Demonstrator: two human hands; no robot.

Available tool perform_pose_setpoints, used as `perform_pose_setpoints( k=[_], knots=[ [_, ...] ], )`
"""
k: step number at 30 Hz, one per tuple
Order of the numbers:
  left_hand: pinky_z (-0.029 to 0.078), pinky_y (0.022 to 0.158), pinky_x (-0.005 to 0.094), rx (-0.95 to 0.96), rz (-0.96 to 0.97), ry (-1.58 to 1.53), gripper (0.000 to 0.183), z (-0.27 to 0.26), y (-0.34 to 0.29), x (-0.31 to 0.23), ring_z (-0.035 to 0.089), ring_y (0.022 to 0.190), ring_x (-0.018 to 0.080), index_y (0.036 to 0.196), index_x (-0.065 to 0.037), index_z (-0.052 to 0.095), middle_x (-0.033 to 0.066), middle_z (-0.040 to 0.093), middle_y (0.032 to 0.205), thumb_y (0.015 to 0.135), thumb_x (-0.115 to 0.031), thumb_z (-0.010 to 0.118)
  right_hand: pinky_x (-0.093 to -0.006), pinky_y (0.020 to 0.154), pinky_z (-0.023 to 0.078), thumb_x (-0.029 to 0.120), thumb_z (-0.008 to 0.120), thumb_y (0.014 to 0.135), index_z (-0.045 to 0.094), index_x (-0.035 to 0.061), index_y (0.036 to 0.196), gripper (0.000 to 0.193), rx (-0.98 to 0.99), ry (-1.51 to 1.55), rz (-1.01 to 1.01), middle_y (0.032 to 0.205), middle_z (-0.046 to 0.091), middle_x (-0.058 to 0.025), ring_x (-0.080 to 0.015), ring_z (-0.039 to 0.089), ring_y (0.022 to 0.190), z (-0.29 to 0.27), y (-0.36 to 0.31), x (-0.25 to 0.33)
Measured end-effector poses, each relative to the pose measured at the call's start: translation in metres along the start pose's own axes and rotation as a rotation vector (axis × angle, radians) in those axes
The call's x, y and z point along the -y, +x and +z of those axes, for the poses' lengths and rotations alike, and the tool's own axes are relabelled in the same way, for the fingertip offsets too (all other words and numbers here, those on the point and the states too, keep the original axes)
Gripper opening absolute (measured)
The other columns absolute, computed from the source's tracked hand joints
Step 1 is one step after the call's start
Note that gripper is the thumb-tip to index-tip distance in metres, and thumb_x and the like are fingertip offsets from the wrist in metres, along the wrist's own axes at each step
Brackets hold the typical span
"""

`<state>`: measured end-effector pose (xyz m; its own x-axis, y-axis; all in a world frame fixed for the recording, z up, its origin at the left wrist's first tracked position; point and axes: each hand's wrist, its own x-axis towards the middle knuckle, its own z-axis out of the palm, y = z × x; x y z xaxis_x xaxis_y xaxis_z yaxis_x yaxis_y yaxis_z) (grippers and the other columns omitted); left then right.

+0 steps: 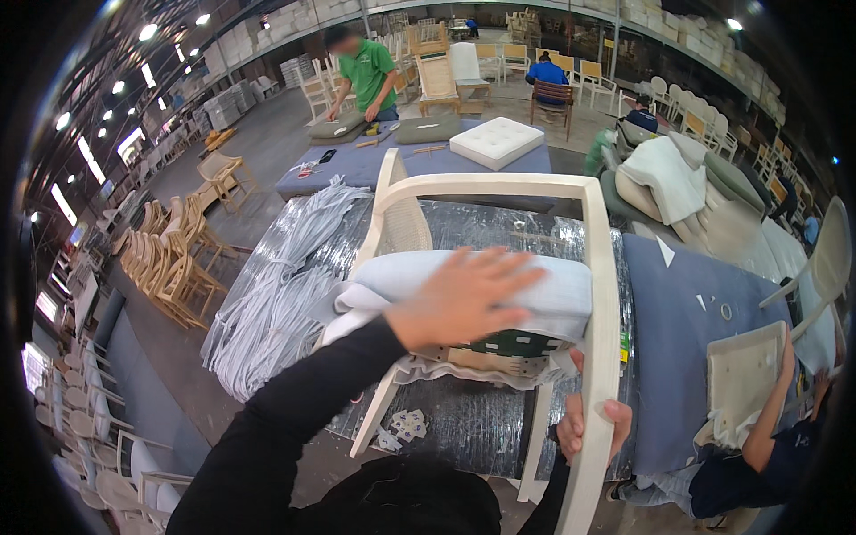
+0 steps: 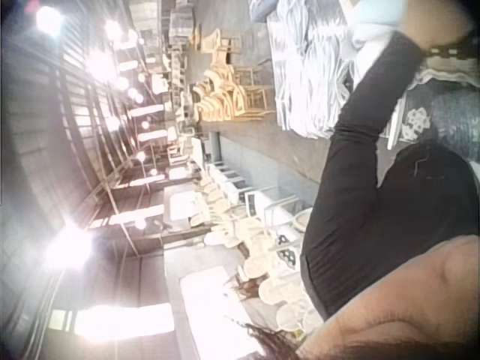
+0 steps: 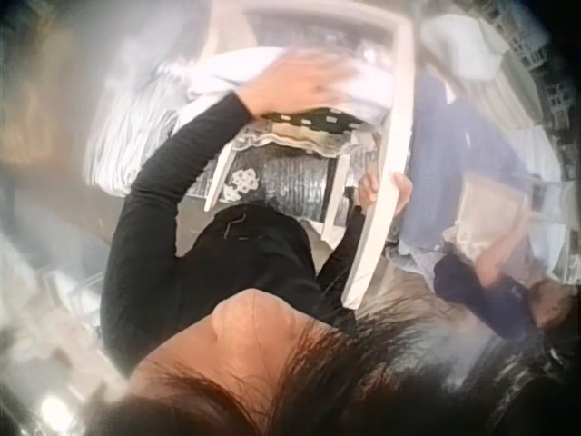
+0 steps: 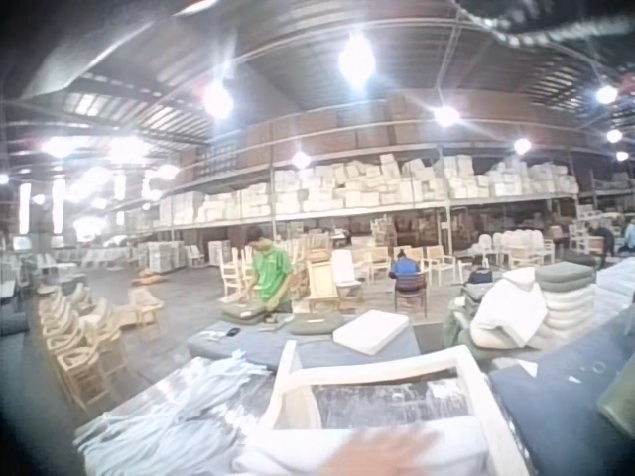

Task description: The person attaches a white fabric cover to a white chair frame using a pneumatic staple gun. They repeatedly position the fabric, staple it to the frame, and trim excess material with scissors.

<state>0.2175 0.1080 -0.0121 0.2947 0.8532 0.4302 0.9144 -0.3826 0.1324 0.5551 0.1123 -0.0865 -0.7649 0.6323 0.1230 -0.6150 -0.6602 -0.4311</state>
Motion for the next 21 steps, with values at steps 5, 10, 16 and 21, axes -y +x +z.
perform_pose_setpoints(
  k=[5,10,16,21],
  knots=[
    [0.044,0.128,0.0425,0.259,-0.551,-0.526,0.067,-0.073,-0.133,0.160,0.058,0.153,0.0345,0.169,-0.004,0.050,0.0217,0.061,0.164,0.118,-0.047,0.054,-0.0414,0.048,0.055,0.038,0.053,0.104,-0.002,0.0000,0.180,0.101,0.081,0.014,-0.055,0.082,0.066,-0.0173,-0.0273,0.068,0.060,-0.008,0.002,-0.003],
    [0.027,0.137,0.0541,0.007,-0.536,-0.068,0.096,-0.006,-0.209,0.103,0.035,0.166,0.0488,0.180,-0.004,0.025,0.0385,0.024,0.180,0.110,-0.057,0.064,-0.0292,0.049,0.044,0.041,0.051,0.115,0.025,-0.0004,0.177,0.079,-0.071,0.129,-0.368,0.079,0.063,-0.0076,-0.0152,0.055,0.054,-0.015,0.012,-0.053],
    [0.024,0.136,0.0618,0.276,-0.276,0.042,0.102,-0.050,-0.243,0.020,0.038,0.164,0.0508,0.175,-0.001,0.034,0.0496,0.036,0.167,0.101,-0.057,0.075,-0.0251,0.054,0.039,0.020,0.064,0.115,0.069,0.0050,0.142,0.031,-0.443,-1.021,-0.426,0.078,0.058,0.0011,-0.0058,0.046,0.057,0.050,0.077,-0.175],
    [0.025,0.136,0.0607,0.203,-0.181,-0.025,0.094,-0.041,-0.261,0.035,0.047,0.158,0.0479,0.170,0.000,0.044,0.0466,0.052,0.158,0.099,-0.051,0.078,-0.0399,0.088,0.056,0.010,0.080,0.095,0.076,0.0081,0.132,0.038,-0.036,-1.917,-0.365,0.114,0.075,-0.0102,-0.0281,0.074,0.103,0.144,0.184,-0.233]
  ],
)
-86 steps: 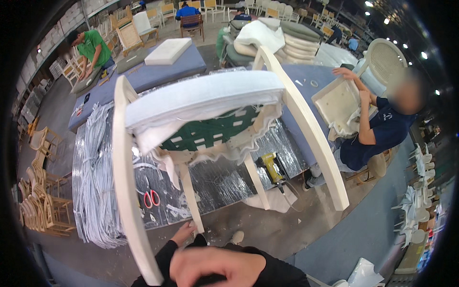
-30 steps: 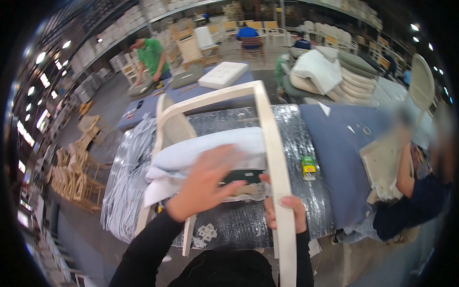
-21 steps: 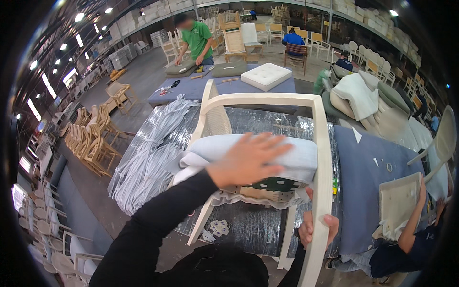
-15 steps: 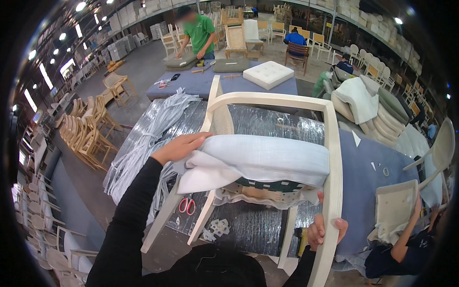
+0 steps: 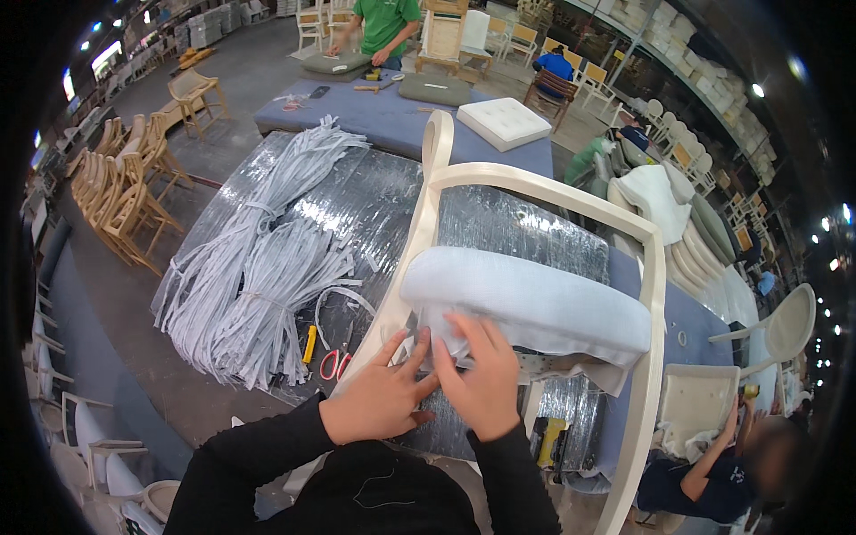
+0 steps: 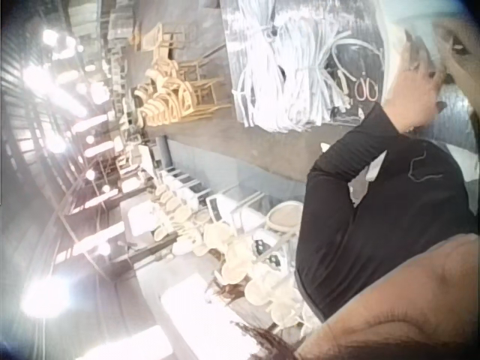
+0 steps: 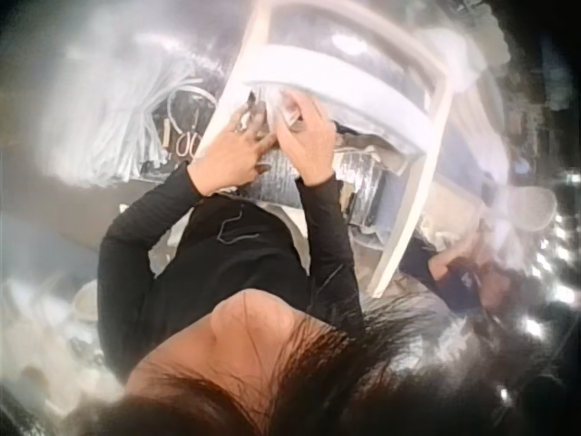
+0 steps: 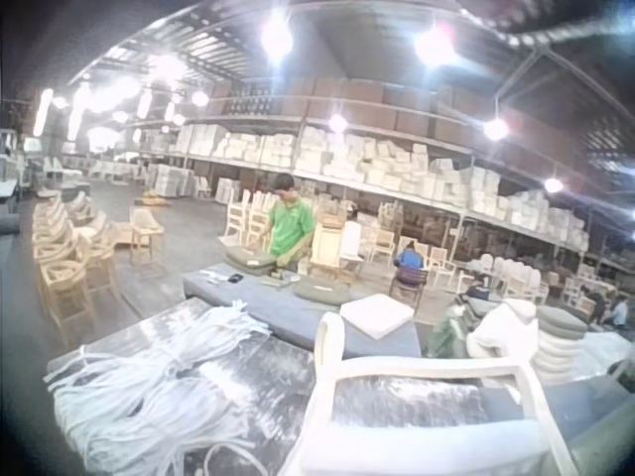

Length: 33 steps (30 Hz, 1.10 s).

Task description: The person attaches a white fabric cover to a white chair frame using a pneumatic staple gun. They repeatedly position the fabric, staple it to the frame, and trim excess material with scissors.

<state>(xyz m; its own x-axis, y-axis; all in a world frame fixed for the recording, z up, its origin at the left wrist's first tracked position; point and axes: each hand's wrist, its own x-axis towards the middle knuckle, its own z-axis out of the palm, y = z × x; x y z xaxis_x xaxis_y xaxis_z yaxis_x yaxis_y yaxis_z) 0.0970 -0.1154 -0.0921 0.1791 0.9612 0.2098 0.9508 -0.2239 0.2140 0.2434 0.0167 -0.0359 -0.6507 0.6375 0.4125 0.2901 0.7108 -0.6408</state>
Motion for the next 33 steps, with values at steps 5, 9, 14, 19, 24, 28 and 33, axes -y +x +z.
perform_pose_setpoints(
  k=[5,9,14,19,24,28,33],
  knots=[
    [0.025,0.136,0.0599,-0.033,0.025,-0.115,0.092,0.003,-0.008,0.009,0.054,0.155,0.0445,0.167,0.001,0.048,0.0425,0.055,0.158,0.096,-0.046,0.081,-0.0550,0.117,0.040,0.030,0.090,0.084,0.072,0.0130,0.143,0.064,0.049,-0.578,-0.214,0.153,0.062,-0.0156,-0.0395,0.058,0.139,0.026,0.066,0.009],
    [0.023,0.137,0.0585,-0.009,0.016,-0.185,0.093,-0.008,-0.011,0.006,0.067,0.141,0.0410,0.167,0.002,0.048,0.0394,0.058,0.157,0.093,-0.043,0.082,-0.0572,0.123,0.036,0.039,0.095,0.078,0.070,0.0147,0.148,0.078,0.145,-0.725,-0.202,0.155,0.062,-0.0164,-0.0398,0.054,0.145,0.030,0.082,-0.008],
    [0.020,0.138,0.0577,-0.050,0.025,-0.165,0.083,0.005,-0.016,0.007,0.075,0.128,0.0363,0.157,0.003,0.061,0.0336,0.064,0.154,0.092,-0.044,0.084,-0.0574,0.123,0.037,0.036,0.095,0.079,0.068,0.0131,0.150,0.079,0.240,-0.705,-0.207,0.154,0.063,-0.0170,-0.0413,0.053,0.145,0.029,0.084,-0.010],
    [0.028,0.133,0.0580,0.049,0.041,-0.390,0.058,-0.012,-0.018,0.020,0.079,0.114,0.0322,0.138,-0.001,0.075,0.0190,0.081,0.123,0.095,-0.038,0.083,-0.0590,0.126,0.035,0.026,0.089,0.087,0.066,0.0103,0.150,0.069,0.251,-0.720,-0.253,0.155,0.061,-0.0186,-0.0438,0.052,0.147,0.043,0.085,0.000],
    [0.060,0.098,0.0481,-0.695,-0.380,-0.947,0.021,0.001,-0.042,0.046,0.079,0.093,0.0329,0.112,-0.004,0.082,0.0140,0.080,0.093,0.101,-0.022,0.076,-0.0631,0.128,0.036,0.006,0.080,0.089,0.077,0.0127,0.137,0.048,0.107,-0.526,-0.276,0.152,0.066,-0.0176,-0.0420,0.058,0.147,0.050,0.012,-0.003],
    [0.059,0.086,0.0454,-0.613,-0.802,-0.397,0.012,0.113,-0.073,0.142,0.077,0.092,0.0324,0.104,-0.005,0.081,0.0094,0.081,0.096,0.098,-0.013,0.074,-0.0623,0.118,0.047,-0.005,0.076,0.081,0.084,0.0131,0.121,0.044,0.048,-0.273,-0.264,0.140,0.071,-0.0169,-0.0385,0.070,0.129,0.048,-0.081,-0.009],
    [0.040,0.123,0.0548,-0.113,-0.627,0.222,0.034,0.258,-0.160,0.215,0.062,0.143,0.0311,0.123,-0.013,0.079,0.0081,0.076,0.135,0.089,-0.013,0.077,-0.0417,0.089,0.064,-0.006,0.076,0.085,0.084,0.0094,0.116,0.036,0.096,-0.117,0.014,0.129,0.075,-0.0188,-0.0347,0.078,0.104,0.036,-0.135,-0.031]
  ],
)
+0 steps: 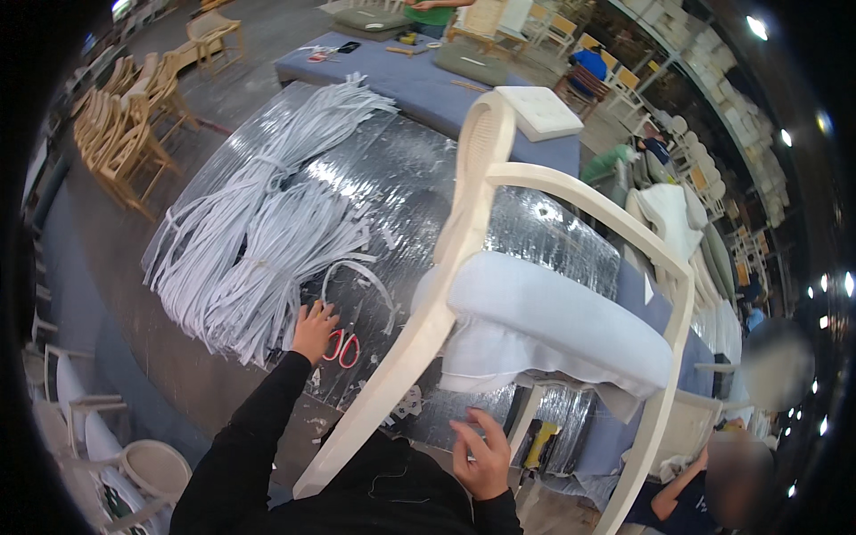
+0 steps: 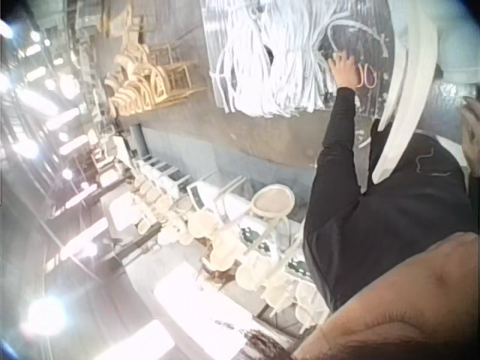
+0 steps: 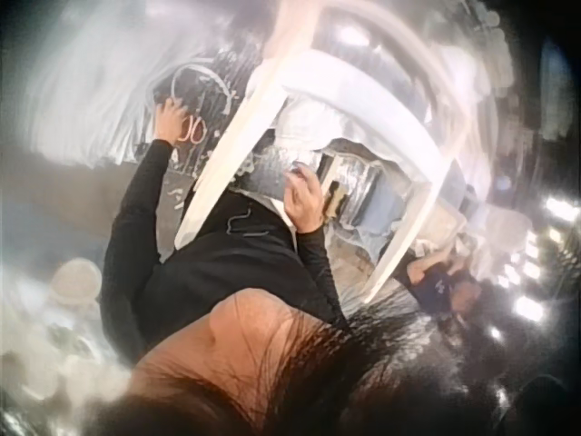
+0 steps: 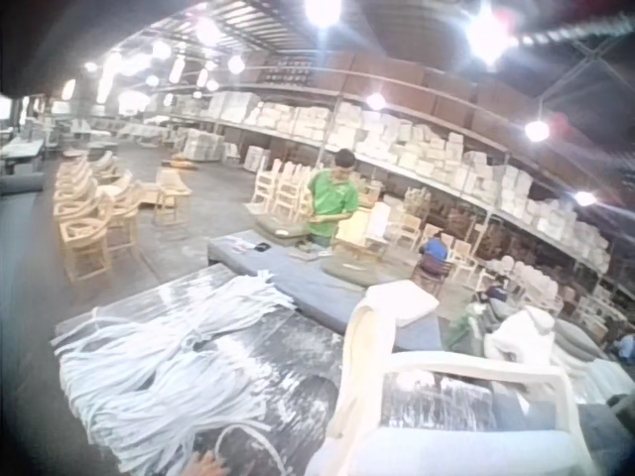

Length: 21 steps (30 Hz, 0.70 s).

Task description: The person attaches a white fabric cover to a white chair frame using a pneumatic staple gun. They repeatedly position the fabric, staple it to the frame, and trim excess material with scissors.

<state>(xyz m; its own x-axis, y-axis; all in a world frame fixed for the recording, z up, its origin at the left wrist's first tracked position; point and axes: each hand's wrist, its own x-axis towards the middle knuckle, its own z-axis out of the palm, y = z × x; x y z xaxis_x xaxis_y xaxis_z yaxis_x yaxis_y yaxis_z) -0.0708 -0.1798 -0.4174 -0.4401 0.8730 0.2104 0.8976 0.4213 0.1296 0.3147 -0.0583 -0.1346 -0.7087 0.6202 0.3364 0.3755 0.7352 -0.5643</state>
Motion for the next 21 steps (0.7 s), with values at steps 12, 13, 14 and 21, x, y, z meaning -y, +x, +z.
perform_pose_setpoints(
  k=[12,13,14,21],
  knots=[
    [0.056,0.075,0.0265,-0.029,-0.267,-1.373,0.029,-0.194,0.115,-0.051,0.069,0.083,0.0075,0.130,0.000,0.081,0.0034,0.081,0.097,0.101,-0.005,0.081,-0.0387,0.088,0.065,-0.002,0.076,0.096,0.082,0.0067,0.122,0.028,-0.032,0.223,0.091,0.125,0.079,-0.0140,-0.0336,0.080,0.099,-0.041,0.026,0.003],
    [0.057,0.076,0.0254,0.012,-0.198,-1.399,0.032,-0.240,0.113,-0.077,0.069,0.082,0.0073,0.131,0.000,0.080,0.0025,0.081,0.098,0.099,-0.003,0.083,-0.0375,0.089,0.065,-0.002,0.077,0.095,0.082,0.0055,0.121,0.028,-0.079,0.241,0.094,0.121,0.080,-0.0143,-0.0315,0.081,0.100,-0.043,0.032,0.006],
    [0.058,0.077,0.0258,0.055,-0.083,-1.356,0.034,-0.283,0.113,-0.107,0.071,0.082,0.0083,0.131,-0.001,0.080,0.0039,0.082,0.098,0.098,-0.003,0.085,-0.0364,0.088,0.064,-0.001,0.079,0.095,0.082,0.0043,0.121,0.027,-0.107,0.304,0.107,0.120,0.080,-0.0143,-0.0286,0.080,0.099,-0.048,0.037,0.010],
    [0.065,0.078,0.0305,0.108,0.407,-0.929,0.038,-0.392,0.095,-0.220,0.086,0.090,0.0204,0.124,-0.001,0.078,0.0119,0.085,0.104,0.091,-0.010,0.094,-0.0324,0.083,0.060,0.003,0.087,0.094,0.081,-0.0002,0.122,0.029,-0.283,0.569,0.066,0.111,0.080,-0.0130,-0.0194,0.075,0.090,-0.092,0.084,0.043]
  ],
)
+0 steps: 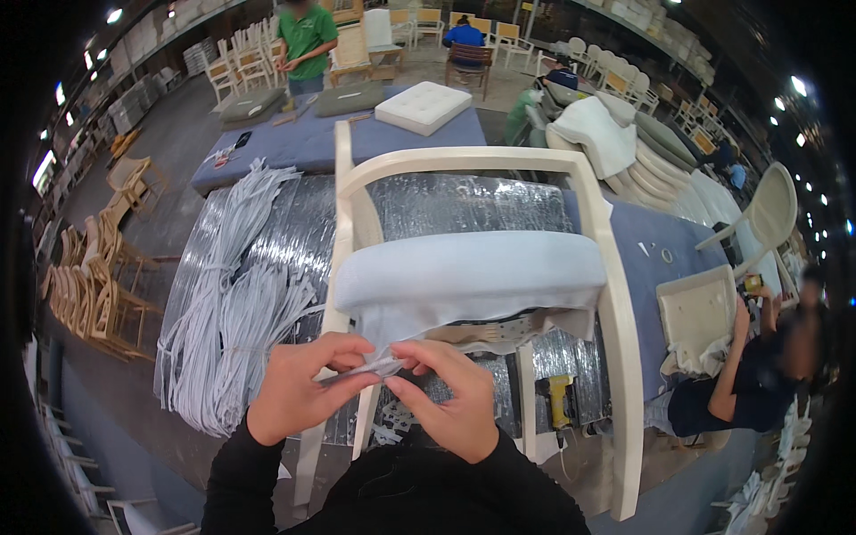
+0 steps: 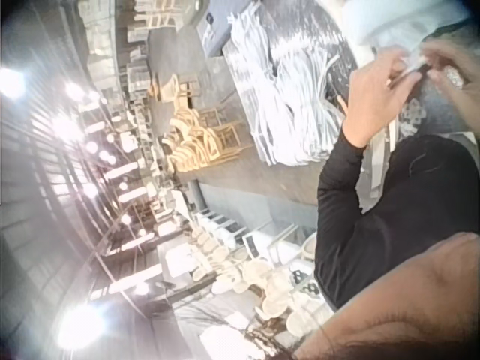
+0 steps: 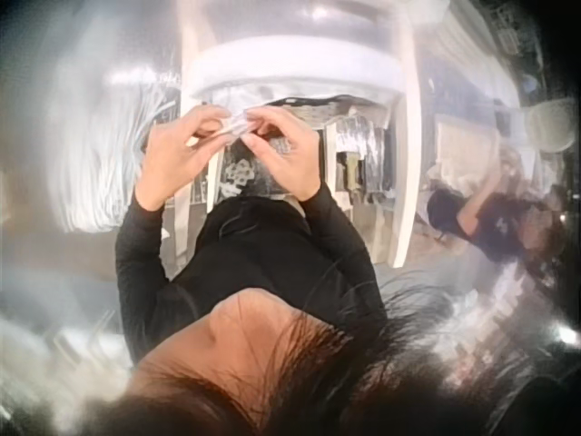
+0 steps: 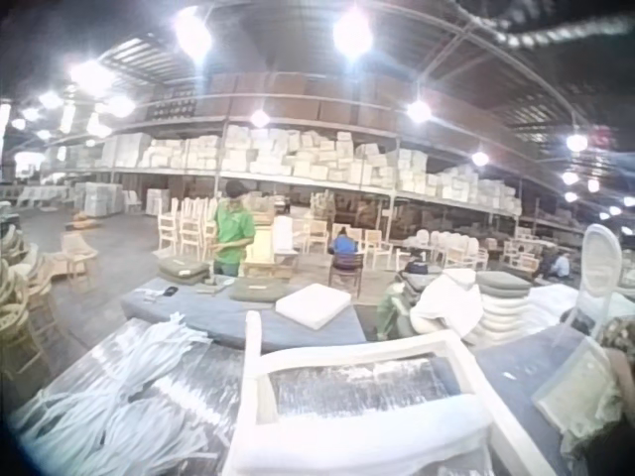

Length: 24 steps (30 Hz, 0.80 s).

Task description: The person attaches a white fabric cover to a white chair frame using a pneumatic staple gun. They repeatedly position the fabric, staple it to the frame, and trim excess material with scissors.

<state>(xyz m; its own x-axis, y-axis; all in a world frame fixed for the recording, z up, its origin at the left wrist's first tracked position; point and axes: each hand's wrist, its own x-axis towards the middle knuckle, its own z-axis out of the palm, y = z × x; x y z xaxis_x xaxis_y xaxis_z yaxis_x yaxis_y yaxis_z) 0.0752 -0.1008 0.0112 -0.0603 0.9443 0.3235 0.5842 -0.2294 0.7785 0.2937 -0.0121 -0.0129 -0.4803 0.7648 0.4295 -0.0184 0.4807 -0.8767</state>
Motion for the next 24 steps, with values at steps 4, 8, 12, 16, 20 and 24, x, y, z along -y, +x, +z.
perform_pose_setpoints(
  k=[4,8,12,16,20,24],
  knots=[
    [0.065,0.074,0.0352,0.009,0.002,-0.003,0.034,0.020,0.008,-0.027,0.085,0.087,0.0273,0.124,-0.010,0.077,0.0105,0.084,0.097,0.094,-0.016,0.092,-0.0310,0.087,0.058,0.000,0.087,0.094,0.079,-0.0023,0.119,0.027,0.081,-0.007,-0.005,0.111,0.080,-0.0127,-0.0167,0.073,0.095,-0.031,-0.005,-0.007],
    [0.061,0.068,0.0351,0.096,0.197,0.163,0.026,0.022,0.020,-0.027,0.081,0.079,0.0258,0.115,-0.011,0.080,0.0067,0.081,0.090,0.092,-0.013,0.092,-0.0328,0.091,0.058,0.013,0.085,0.100,0.077,-0.0003,0.120,0.025,0.000,0.142,0.045,0.111,0.079,-0.0136,-0.0191,0.073,0.099,-0.060,-0.016,-0.013],
    [0.058,0.064,0.0335,0.194,0.184,0.045,0.020,0.010,0.032,-0.046,0.077,0.072,0.0199,0.109,-0.008,0.080,0.0051,0.077,0.084,0.093,-0.011,0.092,-0.0395,0.106,0.054,0.046,0.076,0.107,0.053,0.0039,0.159,0.071,0.067,0.678,0.091,0.134,0.071,-0.0175,-0.0230,0.069,0.118,-0.062,-0.017,-0.035],
    [0.055,0.058,0.0305,0.125,-0.151,-0.454,0.019,0.011,0.016,-0.063,0.072,0.067,0.0131,0.110,-0.001,0.073,0.0061,0.076,0.086,0.099,-0.009,0.087,-0.0416,0.117,0.047,0.044,0.085,0.099,0.024,0.0080,0.178,0.106,0.392,0.952,0.242,0.145,0.062,-0.0136,-0.0205,0.061,0.134,-0.005,-0.015,-0.038],
    [0.054,0.058,0.0268,-0.473,-0.092,-0.436,0.025,-0.015,0.018,-0.084,0.067,0.063,0.0127,0.116,0.000,0.064,0.0068,0.072,0.086,0.103,-0.010,0.082,-0.0311,0.103,0.054,0.011,0.086,0.102,0.040,0.0080,0.173,0.084,0.815,0.784,0.410,0.126,0.074,-0.0049,-0.0102,0.069,0.112,0.003,-0.025,-0.025],
    [0.049,0.055,0.0248,-0.911,0.034,-0.284,0.021,-0.080,-0.006,-0.035,0.067,0.062,0.0114,0.117,-0.002,0.062,0.0061,0.072,0.085,0.106,-0.010,0.079,-0.0235,0.073,0.054,0.006,0.084,0.102,0.054,0.0097,0.163,0.067,0.637,0.593,0.503,0.097,0.078,-0.0012,-0.0050,0.068,0.080,-0.017,-0.026,-0.021]
  ],
)
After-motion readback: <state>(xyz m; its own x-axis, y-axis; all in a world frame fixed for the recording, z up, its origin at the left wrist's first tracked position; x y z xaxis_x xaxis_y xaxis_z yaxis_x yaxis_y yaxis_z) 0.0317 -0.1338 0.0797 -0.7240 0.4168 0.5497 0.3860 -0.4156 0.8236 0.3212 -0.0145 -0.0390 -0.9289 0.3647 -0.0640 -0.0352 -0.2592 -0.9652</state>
